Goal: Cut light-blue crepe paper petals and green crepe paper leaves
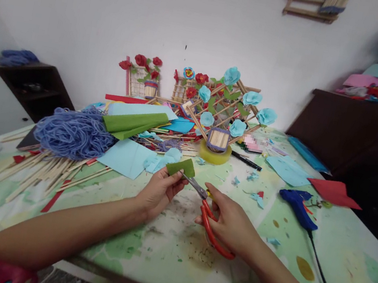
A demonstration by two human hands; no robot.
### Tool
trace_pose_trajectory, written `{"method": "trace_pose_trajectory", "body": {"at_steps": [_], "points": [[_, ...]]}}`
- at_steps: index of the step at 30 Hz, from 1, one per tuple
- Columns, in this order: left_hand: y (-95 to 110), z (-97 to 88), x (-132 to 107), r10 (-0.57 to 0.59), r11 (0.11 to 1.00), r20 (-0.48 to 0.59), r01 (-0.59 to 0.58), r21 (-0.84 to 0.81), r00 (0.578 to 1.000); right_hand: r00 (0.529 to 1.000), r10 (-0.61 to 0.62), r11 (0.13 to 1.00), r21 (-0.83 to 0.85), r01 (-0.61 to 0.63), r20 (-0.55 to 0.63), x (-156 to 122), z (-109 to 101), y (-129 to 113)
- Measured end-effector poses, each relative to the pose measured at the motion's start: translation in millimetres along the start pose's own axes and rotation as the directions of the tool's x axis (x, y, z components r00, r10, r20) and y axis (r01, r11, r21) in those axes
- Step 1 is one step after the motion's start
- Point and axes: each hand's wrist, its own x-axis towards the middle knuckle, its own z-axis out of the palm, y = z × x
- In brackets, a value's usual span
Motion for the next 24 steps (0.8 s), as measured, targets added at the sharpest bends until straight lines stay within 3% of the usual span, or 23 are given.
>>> {"method": "trace_pose_trajectory", "body": {"at_steps": [9, 15, 24], "points": [[0.5, 0.5, -3.9, -0.027, 0.999, 0.066, 0.025, 0.033, 0.997, 0.999, 0.034, 0.999, 0.017, -0.035, 0.013, 0.3, 0.4, 1.3], [-0.7, -0.4, -2.9, 0.009, 1.000, 0.059, -0.010, 0.014, 0.998, 1.000, 0.014, 1.000, 0.008, -0.014, 0.011, -0.5, 1.7, 0.7], [0.0, -1.2, -3.3, -0.025, 0.999, 0.073, 0.022, 0.044, 0.997, 0.999, 0.033, 0.999, 0.009, -0.033, 0.025, -0.1, 1.3, 0.4]]}}
